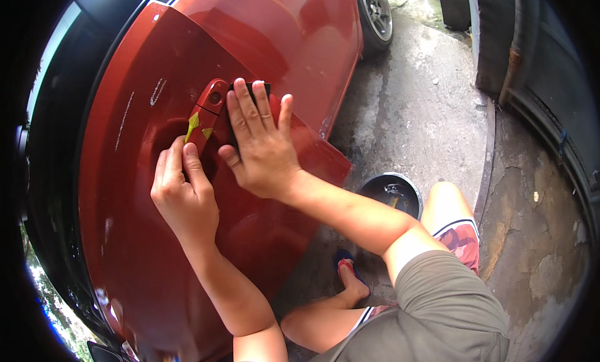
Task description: The person retrieves a sanding pad from a storage shelf and walks to a red car. They then kneel and use the sanding pad to manually sand the rear door panel of the car, focusing on the area around the door handle.
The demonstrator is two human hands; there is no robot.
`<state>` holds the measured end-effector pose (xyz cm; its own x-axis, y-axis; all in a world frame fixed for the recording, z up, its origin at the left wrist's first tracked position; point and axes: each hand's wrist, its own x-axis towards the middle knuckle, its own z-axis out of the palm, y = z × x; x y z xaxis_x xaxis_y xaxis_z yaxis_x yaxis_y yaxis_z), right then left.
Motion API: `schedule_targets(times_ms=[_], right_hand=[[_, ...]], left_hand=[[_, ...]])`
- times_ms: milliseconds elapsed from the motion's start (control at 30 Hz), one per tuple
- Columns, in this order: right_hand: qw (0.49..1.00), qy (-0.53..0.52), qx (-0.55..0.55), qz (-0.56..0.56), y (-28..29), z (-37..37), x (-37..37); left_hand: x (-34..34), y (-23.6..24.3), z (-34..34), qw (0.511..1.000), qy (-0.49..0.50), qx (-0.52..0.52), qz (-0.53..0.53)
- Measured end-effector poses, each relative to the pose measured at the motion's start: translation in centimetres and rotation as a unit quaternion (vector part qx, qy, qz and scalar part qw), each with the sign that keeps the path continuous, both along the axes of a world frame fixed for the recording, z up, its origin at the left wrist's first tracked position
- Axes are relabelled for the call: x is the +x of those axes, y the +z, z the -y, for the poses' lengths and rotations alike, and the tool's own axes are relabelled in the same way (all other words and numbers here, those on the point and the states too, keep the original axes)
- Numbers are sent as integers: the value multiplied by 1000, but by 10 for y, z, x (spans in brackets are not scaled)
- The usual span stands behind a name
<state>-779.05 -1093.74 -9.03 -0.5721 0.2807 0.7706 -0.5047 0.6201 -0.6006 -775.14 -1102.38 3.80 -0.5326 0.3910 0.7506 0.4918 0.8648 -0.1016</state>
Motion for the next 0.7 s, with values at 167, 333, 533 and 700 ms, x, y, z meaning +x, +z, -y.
schedule_targets(times_ms=[167,333,533,700], right_hand=[[999,43,12,21,-20,30,42],[996,-52,-71,28,19,8,10],[992,-101,-69,38,23,-11,4],[999,49,-18,15,-8,28,54]], left_hand=[[2,4,-2,1000,3,-1,-5],[0,-2,-2,1000,-3,5,-7],[12,1,-9,1000,-5,3,8],[17,4,-12,1000,-8,-4,-8]])
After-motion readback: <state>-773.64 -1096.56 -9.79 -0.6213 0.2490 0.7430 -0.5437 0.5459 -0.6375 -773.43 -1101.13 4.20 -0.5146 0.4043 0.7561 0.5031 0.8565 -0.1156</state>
